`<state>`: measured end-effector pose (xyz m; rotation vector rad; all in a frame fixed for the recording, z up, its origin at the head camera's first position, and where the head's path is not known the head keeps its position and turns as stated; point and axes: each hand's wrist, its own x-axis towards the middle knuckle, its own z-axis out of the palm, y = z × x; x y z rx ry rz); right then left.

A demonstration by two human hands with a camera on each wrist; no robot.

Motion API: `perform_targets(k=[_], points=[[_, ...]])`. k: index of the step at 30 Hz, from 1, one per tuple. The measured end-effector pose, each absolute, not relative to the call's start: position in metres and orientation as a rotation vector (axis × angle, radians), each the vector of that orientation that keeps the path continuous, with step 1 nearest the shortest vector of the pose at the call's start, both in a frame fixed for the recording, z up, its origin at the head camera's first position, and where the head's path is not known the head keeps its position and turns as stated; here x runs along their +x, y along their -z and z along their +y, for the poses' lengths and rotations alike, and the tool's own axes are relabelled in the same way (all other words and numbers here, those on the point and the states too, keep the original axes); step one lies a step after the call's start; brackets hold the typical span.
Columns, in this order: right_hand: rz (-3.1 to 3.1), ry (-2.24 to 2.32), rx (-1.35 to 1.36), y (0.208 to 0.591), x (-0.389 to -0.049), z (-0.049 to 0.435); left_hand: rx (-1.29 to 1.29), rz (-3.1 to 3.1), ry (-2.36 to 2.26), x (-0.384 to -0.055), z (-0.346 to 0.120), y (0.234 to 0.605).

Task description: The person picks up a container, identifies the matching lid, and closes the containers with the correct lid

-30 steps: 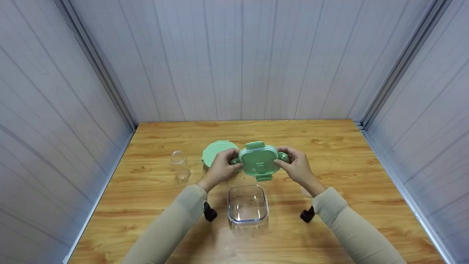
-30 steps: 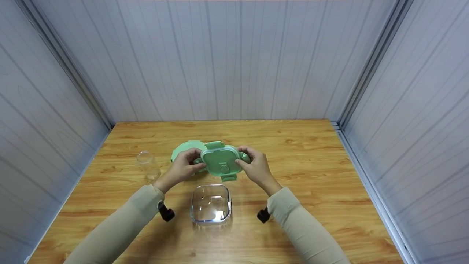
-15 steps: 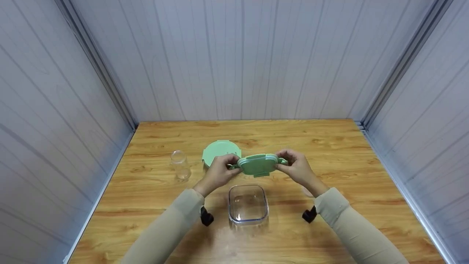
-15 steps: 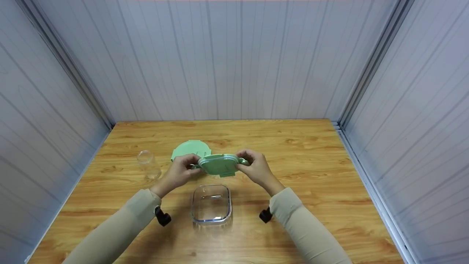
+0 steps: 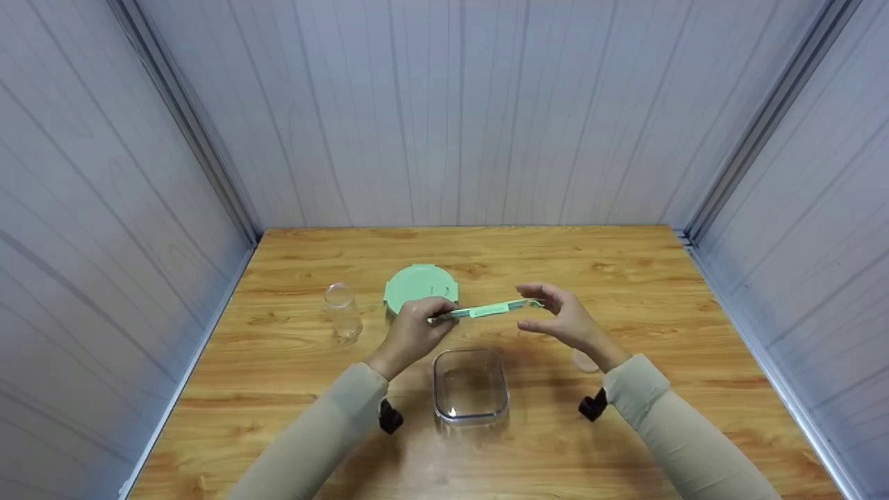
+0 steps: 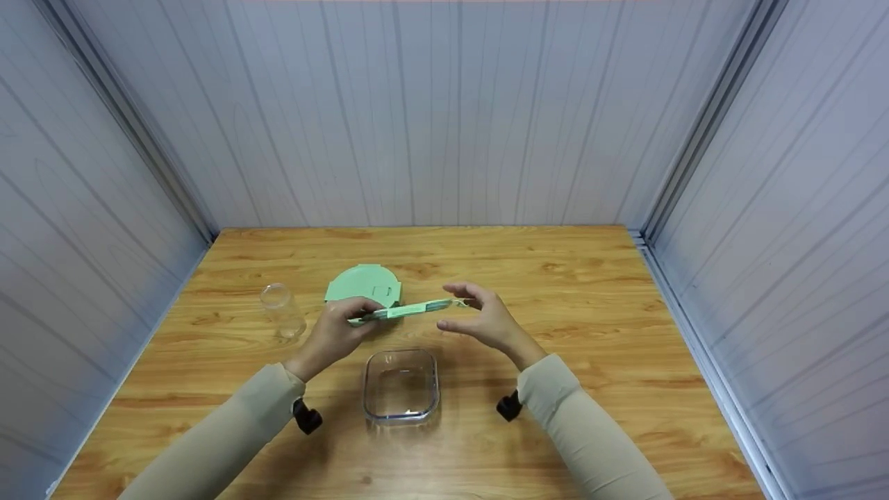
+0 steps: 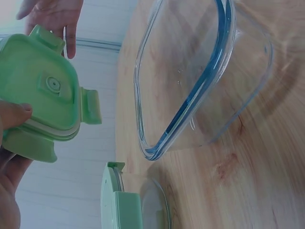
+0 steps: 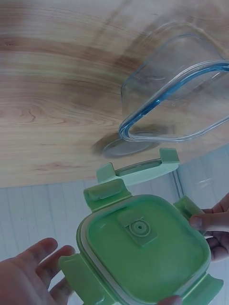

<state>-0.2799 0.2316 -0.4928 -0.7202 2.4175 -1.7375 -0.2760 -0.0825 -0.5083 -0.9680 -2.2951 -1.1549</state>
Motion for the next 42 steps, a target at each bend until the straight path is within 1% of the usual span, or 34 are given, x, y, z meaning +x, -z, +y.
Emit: perform_targets(k=[8, 14, 18, 23, 33, 42], points=[[2.260, 1.806, -0.614, 0.492, -0.281, 0.233, -1.034, -2.175, 0.938, -0.274, -0.085, 0.510], [2.218, 1.817, -0.413, 0.488, -0.281, 0.228, -1.061, -2.086, 0.823, -0.273, -0.085, 0.514], [2.048, 1.897, -0.271, 0.487, -0.281, 0.223, -1.080, -2.033, 0.761, -0.273, -0.085, 0.517], [1.836, 1.976, -0.183, 0.487, -0.278, 0.219, -1.111, -1.994, 0.717, -0.273, -0.086, 0.519], [1.609, 2.044, -0.168, 0.490, -0.279, 0.219, -1.194, -1.975, 0.683, -0.271, -0.088, 0.522], [1.581, 2.074, -0.102, 0.491, -0.280, 0.219, -1.247, -1.938, 0.664, -0.273, -0.089, 0.526]])
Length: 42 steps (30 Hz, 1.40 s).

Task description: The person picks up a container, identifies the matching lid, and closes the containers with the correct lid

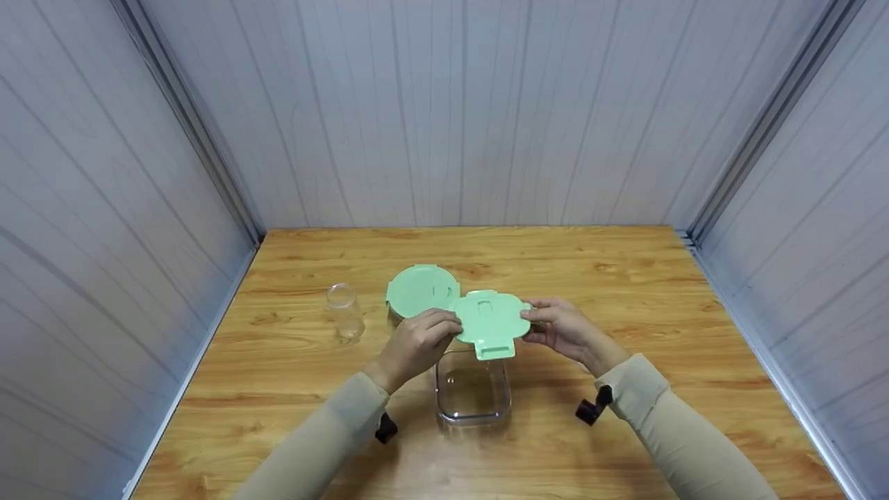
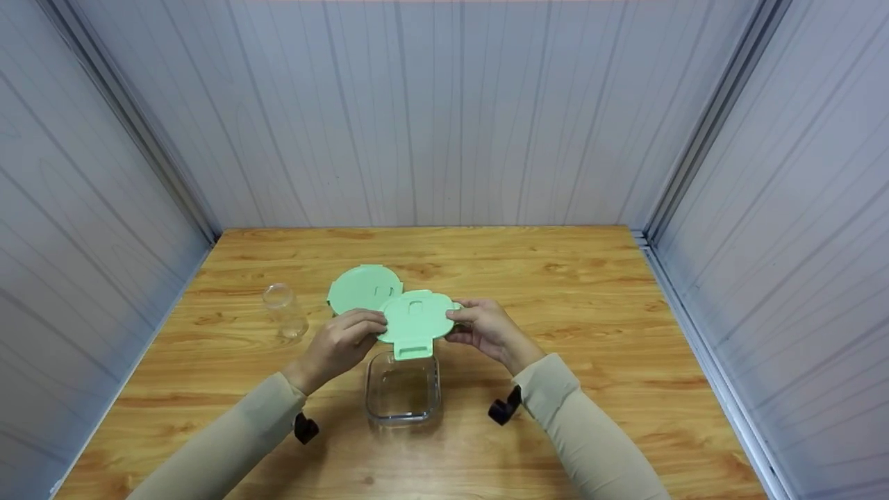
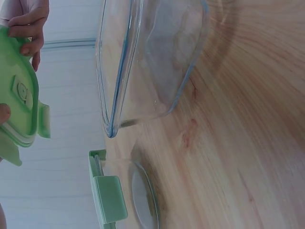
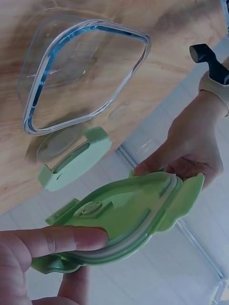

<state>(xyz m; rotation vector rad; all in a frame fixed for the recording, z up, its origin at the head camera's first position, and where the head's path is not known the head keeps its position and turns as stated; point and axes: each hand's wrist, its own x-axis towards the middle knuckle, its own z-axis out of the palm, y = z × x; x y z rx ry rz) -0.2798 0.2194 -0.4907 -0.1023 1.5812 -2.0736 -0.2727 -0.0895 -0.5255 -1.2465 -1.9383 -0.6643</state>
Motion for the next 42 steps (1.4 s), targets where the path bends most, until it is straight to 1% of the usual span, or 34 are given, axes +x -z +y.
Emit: perform_targets(k=[11, 21, 32, 42], points=[[1.573, 2.092, -0.092, 0.493, -0.278, 0.221, -1.307, -2.142, 0.672, -0.271, -0.100, 0.515], [1.618, 2.090, -0.127, 0.498, -0.276, 0.222, -1.249, -2.362, 0.878, -0.266, -0.110, 0.506], [1.635, 2.063, -0.184, 0.504, -0.272, 0.223, -0.896, -2.588, 1.392, -0.266, -0.106, 0.501], [1.660, 2.056, -0.177, 0.511, -0.268, 0.219, -0.559, -2.713, 1.603, -0.265, -0.101, 0.503]])
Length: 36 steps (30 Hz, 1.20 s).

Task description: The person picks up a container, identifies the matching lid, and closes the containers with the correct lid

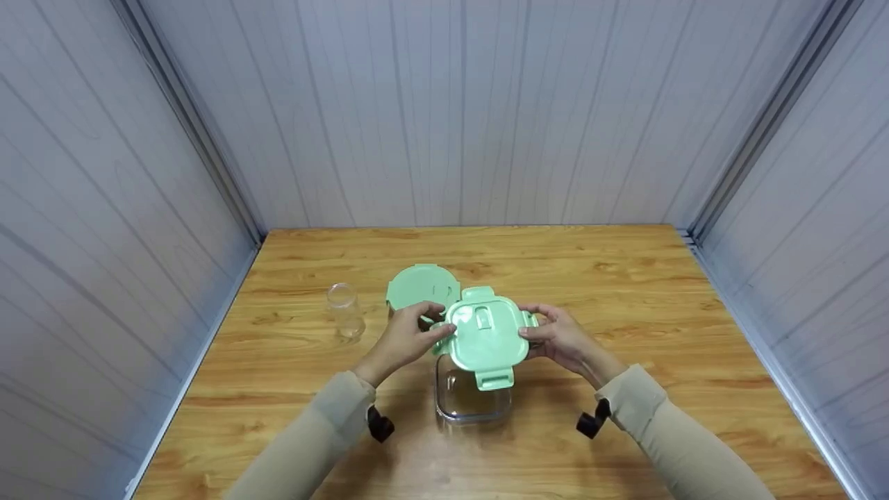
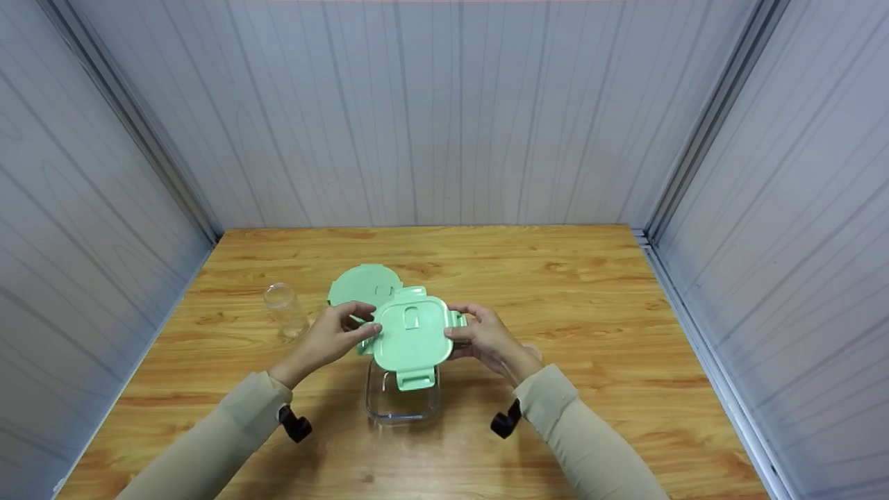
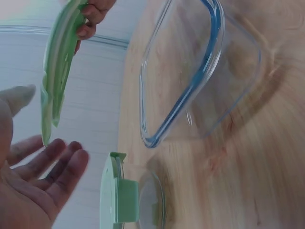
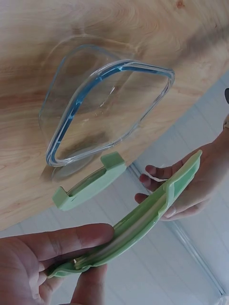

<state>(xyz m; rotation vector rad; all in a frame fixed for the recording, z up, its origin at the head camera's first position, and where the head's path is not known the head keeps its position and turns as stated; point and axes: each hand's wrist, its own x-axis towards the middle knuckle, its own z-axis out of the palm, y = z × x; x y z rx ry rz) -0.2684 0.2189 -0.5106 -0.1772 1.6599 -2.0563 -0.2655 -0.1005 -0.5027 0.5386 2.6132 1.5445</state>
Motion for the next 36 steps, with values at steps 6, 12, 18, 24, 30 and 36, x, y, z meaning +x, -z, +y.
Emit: perform_targets(k=[6, 12, 18, 24, 30, 36], points=[[1.666, 2.038, -0.165, 0.516, -0.266, 0.216, 0.453, 2.561, -1.524, -0.263, -0.097, 0.504], [1.673, 2.003, -0.142, 0.522, -0.263, 0.213, 0.386, 2.548, -1.529, -0.259, -0.096, 0.508], [1.748, 1.924, -0.130, 0.529, -0.261, 0.212, 0.334, 2.522, -1.552, -0.256, -0.097, 0.514], [1.857, 1.806, -0.144, 0.535, -0.257, 0.211, 0.309, 2.511, -1.525, -0.254, -0.101, 0.521], [1.944, 1.711, -0.148, 0.541, -0.254, 0.208, 0.314, 2.512, -1.498, -0.250, -0.105, 0.530], [1.992, 1.635, -0.116, 0.544, -0.249, 0.204, 0.309, 2.492, -1.512, -0.244, -0.107, 0.541]])
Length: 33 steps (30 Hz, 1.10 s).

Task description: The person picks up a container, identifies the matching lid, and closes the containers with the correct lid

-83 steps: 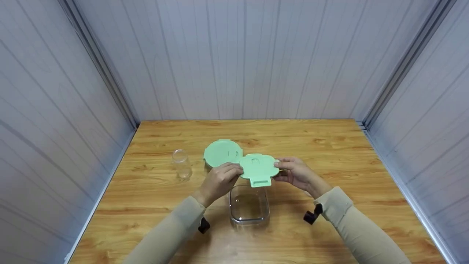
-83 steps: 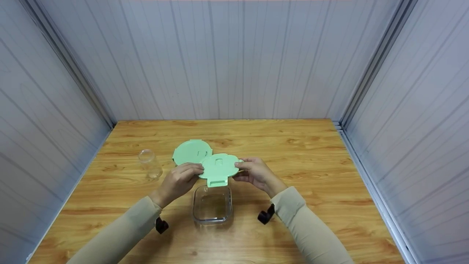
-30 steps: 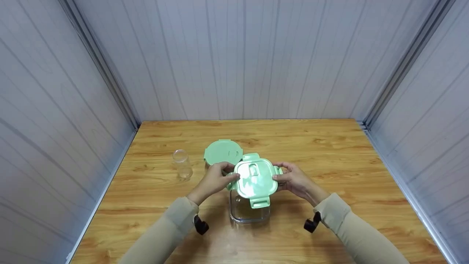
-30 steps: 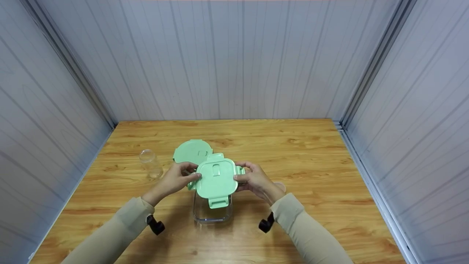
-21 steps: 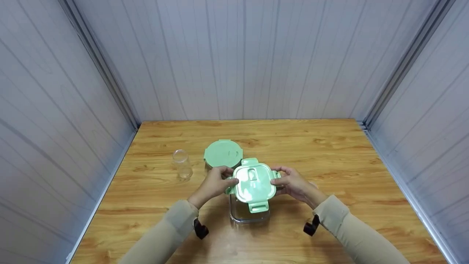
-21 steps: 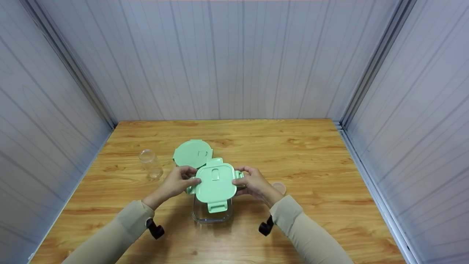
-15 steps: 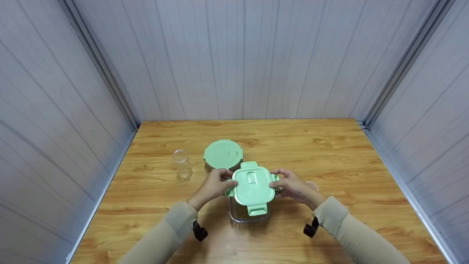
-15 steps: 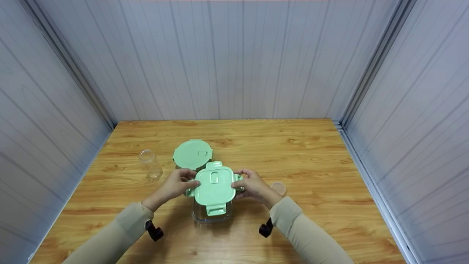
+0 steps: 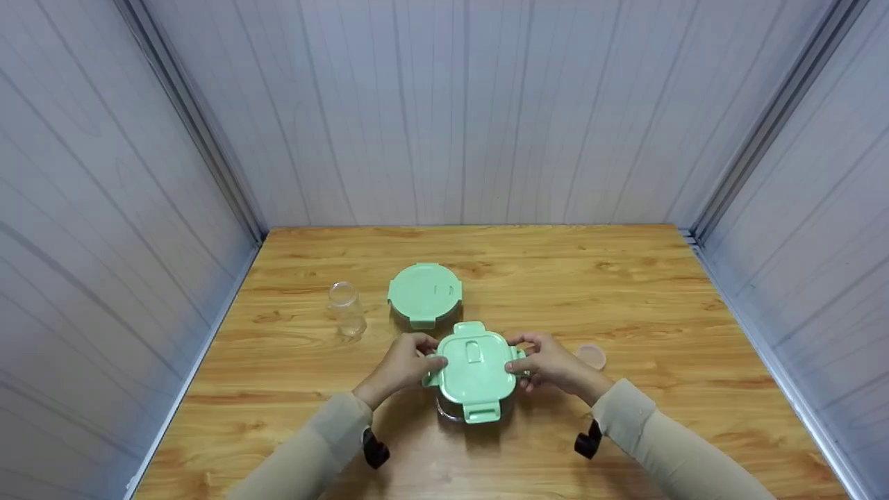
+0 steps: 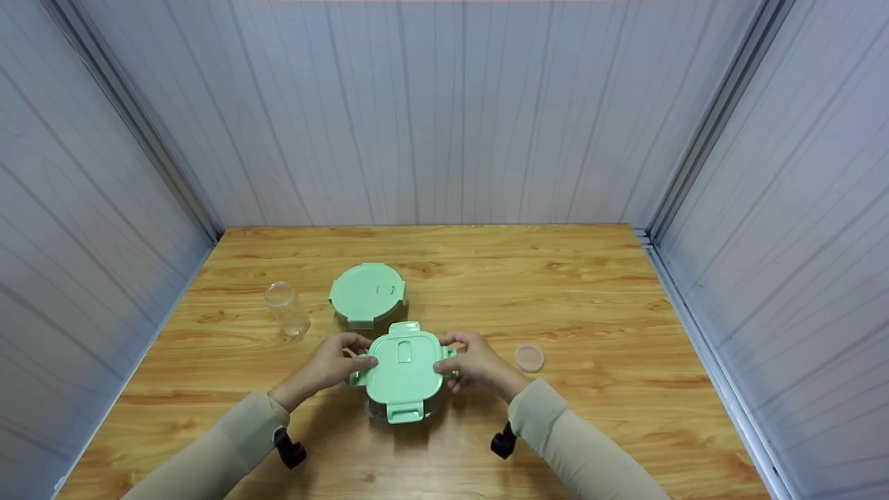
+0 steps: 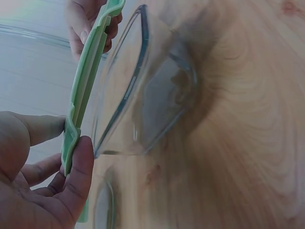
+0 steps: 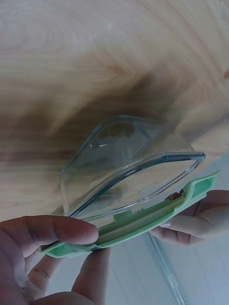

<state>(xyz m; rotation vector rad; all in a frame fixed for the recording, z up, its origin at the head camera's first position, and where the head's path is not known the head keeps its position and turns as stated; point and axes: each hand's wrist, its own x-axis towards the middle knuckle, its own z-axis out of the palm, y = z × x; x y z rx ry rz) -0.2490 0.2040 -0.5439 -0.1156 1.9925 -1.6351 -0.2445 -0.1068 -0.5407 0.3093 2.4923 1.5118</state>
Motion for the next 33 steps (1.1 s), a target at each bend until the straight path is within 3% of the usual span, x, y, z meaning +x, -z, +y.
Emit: perform_targets(k=[33], points=[[2.004, 1.578, -0.114, 0.557, -0.239, 0.200, 0.157, 2.435, -1.445, -0.236, -0.106, 0.550]])
